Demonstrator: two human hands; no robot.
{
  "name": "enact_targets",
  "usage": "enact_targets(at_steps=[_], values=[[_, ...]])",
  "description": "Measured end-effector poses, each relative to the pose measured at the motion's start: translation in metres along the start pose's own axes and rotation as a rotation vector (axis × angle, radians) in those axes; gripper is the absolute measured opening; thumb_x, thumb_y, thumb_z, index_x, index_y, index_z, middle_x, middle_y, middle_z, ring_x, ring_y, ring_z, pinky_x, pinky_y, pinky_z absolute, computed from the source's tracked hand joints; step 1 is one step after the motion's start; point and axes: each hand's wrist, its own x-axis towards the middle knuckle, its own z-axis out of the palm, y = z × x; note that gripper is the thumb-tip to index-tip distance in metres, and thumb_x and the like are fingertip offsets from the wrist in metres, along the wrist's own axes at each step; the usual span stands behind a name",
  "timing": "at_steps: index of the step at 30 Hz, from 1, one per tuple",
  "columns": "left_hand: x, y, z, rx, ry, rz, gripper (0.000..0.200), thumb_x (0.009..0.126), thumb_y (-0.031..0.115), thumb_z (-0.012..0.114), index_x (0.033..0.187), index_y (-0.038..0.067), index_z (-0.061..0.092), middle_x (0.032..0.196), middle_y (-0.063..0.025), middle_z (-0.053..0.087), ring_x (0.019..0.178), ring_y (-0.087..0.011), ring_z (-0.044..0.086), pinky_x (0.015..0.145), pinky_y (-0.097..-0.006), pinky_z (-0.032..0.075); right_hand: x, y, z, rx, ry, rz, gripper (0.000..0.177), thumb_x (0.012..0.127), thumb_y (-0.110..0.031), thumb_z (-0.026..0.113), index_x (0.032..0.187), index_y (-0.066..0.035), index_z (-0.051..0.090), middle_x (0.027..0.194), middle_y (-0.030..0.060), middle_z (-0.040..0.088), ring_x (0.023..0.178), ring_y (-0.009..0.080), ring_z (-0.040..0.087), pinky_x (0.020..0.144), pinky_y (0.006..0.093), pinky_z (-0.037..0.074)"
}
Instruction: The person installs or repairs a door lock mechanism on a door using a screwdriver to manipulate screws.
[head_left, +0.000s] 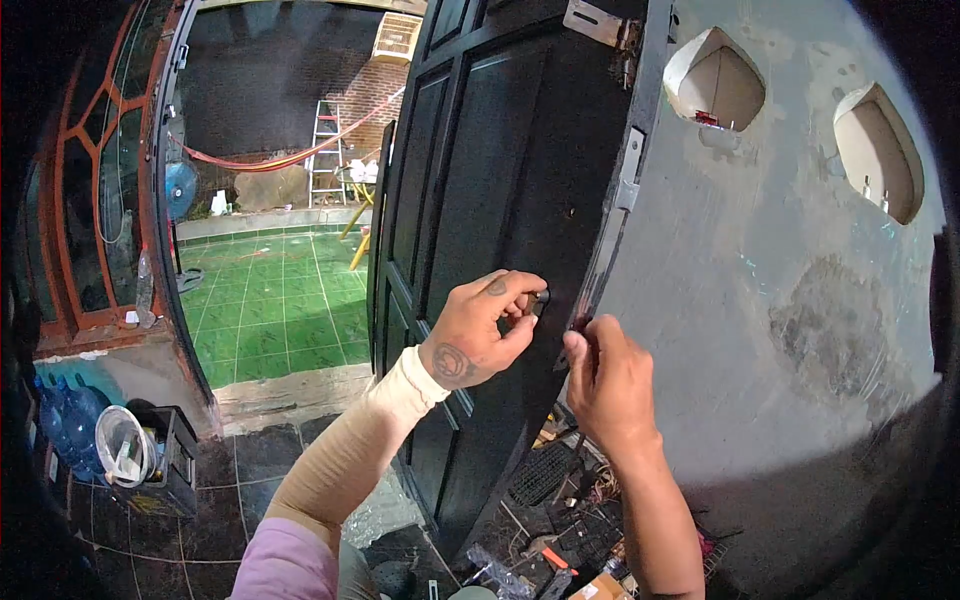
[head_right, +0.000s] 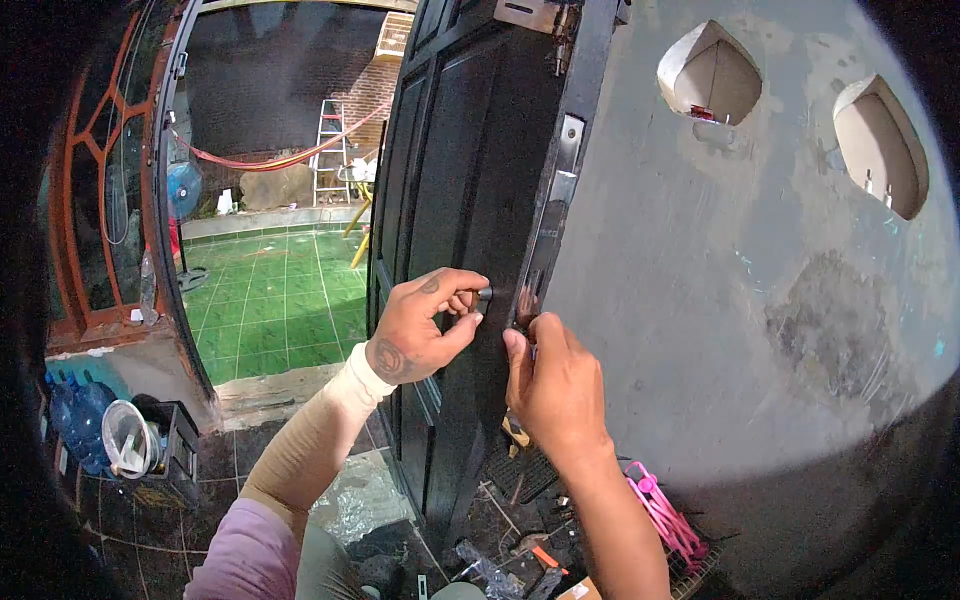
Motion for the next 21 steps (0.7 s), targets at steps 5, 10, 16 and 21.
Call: enact_targets(at_steps=[5, 10, 16, 21], values=[[-0.001, -0.001, 0.000, -0.017, 0.018, 0.022, 0.036, 0.083, -0.007, 0.068, 0.117, 0.002, 0.062, 0.093, -0.0082, 0.063, 0.079, -0.0130, 0.062, 0.072, -0.0265, 0.052, 0.000, -0.001, 0.003, 0.007, 0.044, -0.069, 0.014, 0.096, -0.010, 0.059, 0.094, -0.002, 0.048, 0.077, 0.0237, 0.062, 0.065, 0.0475, 0.061, 0.055, 0.0520, 0.050], [-0.001, -0.001, -0.002, -0.017, 0.008, 0.011, 0.035, 0.083, -0.008, 0.067, 0.117, 0.002, 0.062, 0.093, -0.0077, 0.063, 0.081, -0.0120, 0.061, 0.073, -0.0260, 0.051, -0.002, -0.001, 0.007, -0.007, 0.027, 0.001, 0.014, 0.096, -0.010, 0.058, 0.092, -0.002, 0.047, 0.077, 0.0235, 0.062, 0.064, 0.0465, 0.062, 0.053, 0.0515, 0.050], [-0.003, -0.001, -0.001, -0.046, 0.007, -0.028, 0.033, 0.086, -0.008, 0.065, 0.118, 0.000, 0.060, 0.093, -0.0055, 0.059, 0.082, -0.0088, 0.056, 0.076, -0.0232, 0.048, -0.002, -0.003, 0.008, 0.009, 0.047, -0.016, 0.016, 0.096, -0.012, 0.059, 0.091, -0.003, 0.047, 0.077, 0.0228, 0.061, 0.064, 0.0459, 0.062, 0.053, 0.0517, 0.050], [-0.008, -0.004, 0.002, -0.070, 0.023, -0.067, 0.032, 0.087, -0.009, 0.063, 0.118, -0.001, 0.057, 0.094, -0.0034, 0.055, 0.084, -0.0073, 0.053, 0.078, -0.0220, 0.046, -0.005, 0.000, 0.012, 0.004, 0.085, -0.072, 0.015, 0.095, -0.012, 0.060, 0.093, -0.004, 0.047, 0.077, 0.0204, 0.059, 0.063, 0.0450, 0.063, 0.052, 0.0518, 0.051]])
